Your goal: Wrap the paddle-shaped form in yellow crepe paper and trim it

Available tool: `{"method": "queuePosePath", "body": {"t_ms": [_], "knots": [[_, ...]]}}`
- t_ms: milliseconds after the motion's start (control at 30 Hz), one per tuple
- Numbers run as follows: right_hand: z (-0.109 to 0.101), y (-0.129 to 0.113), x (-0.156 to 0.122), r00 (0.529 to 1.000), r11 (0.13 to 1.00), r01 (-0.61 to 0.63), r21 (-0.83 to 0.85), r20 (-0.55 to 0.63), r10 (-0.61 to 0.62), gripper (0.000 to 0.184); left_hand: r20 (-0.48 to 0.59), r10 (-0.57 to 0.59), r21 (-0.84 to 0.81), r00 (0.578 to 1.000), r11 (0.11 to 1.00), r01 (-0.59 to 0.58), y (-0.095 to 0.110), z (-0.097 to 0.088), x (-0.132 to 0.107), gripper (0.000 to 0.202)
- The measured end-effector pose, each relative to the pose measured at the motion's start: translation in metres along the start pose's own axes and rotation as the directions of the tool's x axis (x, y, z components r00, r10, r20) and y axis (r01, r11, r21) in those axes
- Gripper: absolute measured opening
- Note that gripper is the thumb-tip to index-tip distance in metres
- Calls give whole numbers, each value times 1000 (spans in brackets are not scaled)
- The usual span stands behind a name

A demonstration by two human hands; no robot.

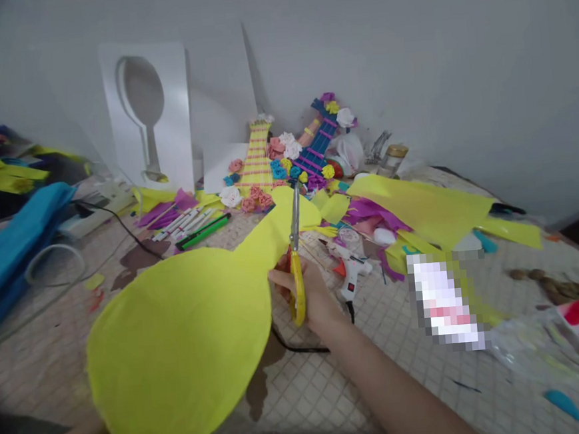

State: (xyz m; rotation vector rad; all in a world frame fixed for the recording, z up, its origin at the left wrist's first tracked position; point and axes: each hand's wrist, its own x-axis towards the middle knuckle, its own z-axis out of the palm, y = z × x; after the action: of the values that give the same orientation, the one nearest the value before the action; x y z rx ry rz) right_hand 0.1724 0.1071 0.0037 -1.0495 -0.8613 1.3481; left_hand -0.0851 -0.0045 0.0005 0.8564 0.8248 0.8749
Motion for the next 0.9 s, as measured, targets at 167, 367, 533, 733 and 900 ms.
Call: {"method": "queuePosePath", "body": {"t_ms": [167, 367, 533, 733, 900], "knots": [[-10, -11, 18, 999, 998, -41, 57, 26, 40, 19, -113, 203, 589, 973, 802, -99, 56, -35, 54, 16], [-16, -8, 20, 985, 988, -136, 78, 118, 127, 19, -108, 601, 900, 792, 397, -178, 104, 2, 124, 16], [-21, -3, 10, 977, 978, -178, 108, 139, 163, 19, 276, 211, 872, 938, 356, -336, 93, 51, 170, 30], [-36, 4, 13, 963, 980, -198, 26, 193, 190, 18, 314, -102, 660, 944, 739, -140, 70, 52, 180, 29], [-39, 6, 12, 935, 976, -189, -113, 283, 214, 19, 309, -237, 558, 921, 829, 26, 69, 34, 174, 23]]}}
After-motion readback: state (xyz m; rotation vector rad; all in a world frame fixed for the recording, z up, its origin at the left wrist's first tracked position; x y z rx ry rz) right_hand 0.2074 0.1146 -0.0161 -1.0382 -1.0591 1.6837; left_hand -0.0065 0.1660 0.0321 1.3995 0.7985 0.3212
